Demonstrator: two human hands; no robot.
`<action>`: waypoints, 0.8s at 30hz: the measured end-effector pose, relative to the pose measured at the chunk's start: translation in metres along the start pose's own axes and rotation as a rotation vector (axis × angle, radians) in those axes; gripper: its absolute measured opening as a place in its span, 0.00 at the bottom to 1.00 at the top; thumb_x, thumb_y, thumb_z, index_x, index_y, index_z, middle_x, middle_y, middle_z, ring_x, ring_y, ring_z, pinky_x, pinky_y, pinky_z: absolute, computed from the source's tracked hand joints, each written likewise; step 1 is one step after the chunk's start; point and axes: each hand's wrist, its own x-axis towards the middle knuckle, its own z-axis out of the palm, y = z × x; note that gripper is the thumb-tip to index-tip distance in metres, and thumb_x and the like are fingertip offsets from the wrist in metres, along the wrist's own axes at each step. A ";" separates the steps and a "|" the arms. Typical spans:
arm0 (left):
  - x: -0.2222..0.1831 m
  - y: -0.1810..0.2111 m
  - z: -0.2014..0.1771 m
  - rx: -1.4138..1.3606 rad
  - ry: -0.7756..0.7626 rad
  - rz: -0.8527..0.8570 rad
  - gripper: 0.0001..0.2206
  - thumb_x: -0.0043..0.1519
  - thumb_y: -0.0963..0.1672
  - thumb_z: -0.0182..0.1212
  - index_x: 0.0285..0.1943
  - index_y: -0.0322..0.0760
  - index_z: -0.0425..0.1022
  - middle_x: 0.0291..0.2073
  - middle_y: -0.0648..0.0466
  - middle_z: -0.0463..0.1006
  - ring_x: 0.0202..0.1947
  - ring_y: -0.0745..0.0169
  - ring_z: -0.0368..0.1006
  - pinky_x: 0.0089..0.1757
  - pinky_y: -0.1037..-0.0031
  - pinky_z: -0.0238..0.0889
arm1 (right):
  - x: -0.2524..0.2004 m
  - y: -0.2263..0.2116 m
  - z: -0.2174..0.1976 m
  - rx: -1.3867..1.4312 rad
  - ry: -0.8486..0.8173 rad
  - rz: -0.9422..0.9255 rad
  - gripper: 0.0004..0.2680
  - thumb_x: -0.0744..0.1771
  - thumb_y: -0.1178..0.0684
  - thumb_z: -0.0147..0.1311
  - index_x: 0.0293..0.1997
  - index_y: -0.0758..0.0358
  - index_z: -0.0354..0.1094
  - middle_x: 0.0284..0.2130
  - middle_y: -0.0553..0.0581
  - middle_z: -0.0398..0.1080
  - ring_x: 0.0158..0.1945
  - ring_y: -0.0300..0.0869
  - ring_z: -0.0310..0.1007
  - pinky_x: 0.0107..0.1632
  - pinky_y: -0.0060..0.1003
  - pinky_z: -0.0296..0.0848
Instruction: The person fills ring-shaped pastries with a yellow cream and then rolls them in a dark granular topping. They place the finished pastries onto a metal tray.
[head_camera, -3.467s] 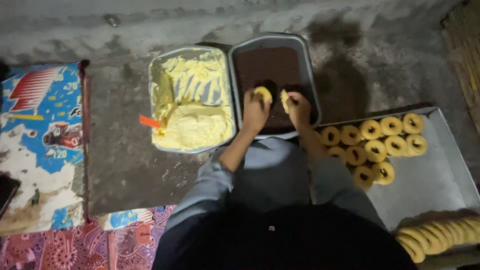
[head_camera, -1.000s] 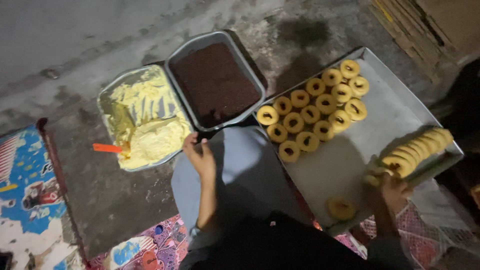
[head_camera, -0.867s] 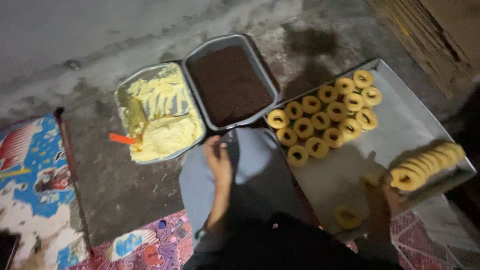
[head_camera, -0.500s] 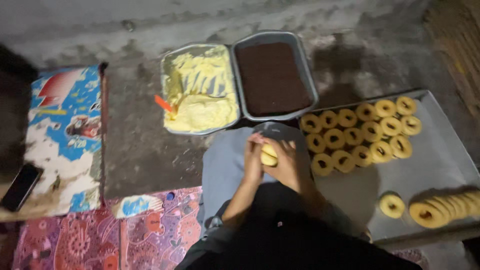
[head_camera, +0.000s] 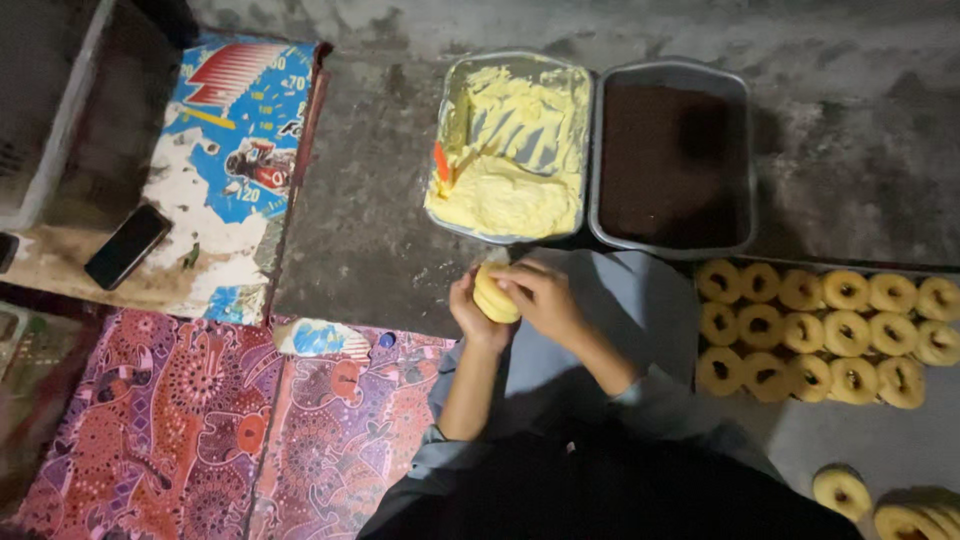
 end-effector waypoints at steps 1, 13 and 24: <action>0.008 0.001 -0.010 0.030 -0.044 -0.016 0.17 0.68 0.51 0.42 0.51 0.37 0.72 0.44 0.47 0.78 0.46 0.51 0.74 0.49 0.61 0.68 | -0.002 0.001 0.003 0.102 -0.044 -0.079 0.09 0.68 0.57 0.60 0.53 0.59 0.76 0.48 0.56 0.78 0.49 0.48 0.79 0.53 0.41 0.76; 0.011 0.038 -0.003 -0.027 -0.018 -0.253 0.16 0.67 0.51 0.44 0.50 0.37 0.69 0.48 0.46 0.77 0.47 0.47 0.77 0.50 0.45 0.72 | 0.082 0.084 0.013 -0.497 -0.036 -0.134 0.11 0.59 0.65 0.60 0.43 0.59 0.78 0.40 0.57 0.78 0.49 0.54 0.73 0.51 0.49 0.70; 0.060 0.023 -0.031 0.087 0.029 -0.120 0.30 0.71 0.57 0.35 0.62 0.29 0.69 0.55 0.38 0.77 0.54 0.44 0.76 0.54 0.58 0.72 | 0.070 0.085 0.022 -0.270 0.007 -0.103 0.11 0.61 0.64 0.59 0.45 0.59 0.78 0.42 0.58 0.77 0.51 0.55 0.70 0.55 0.47 0.71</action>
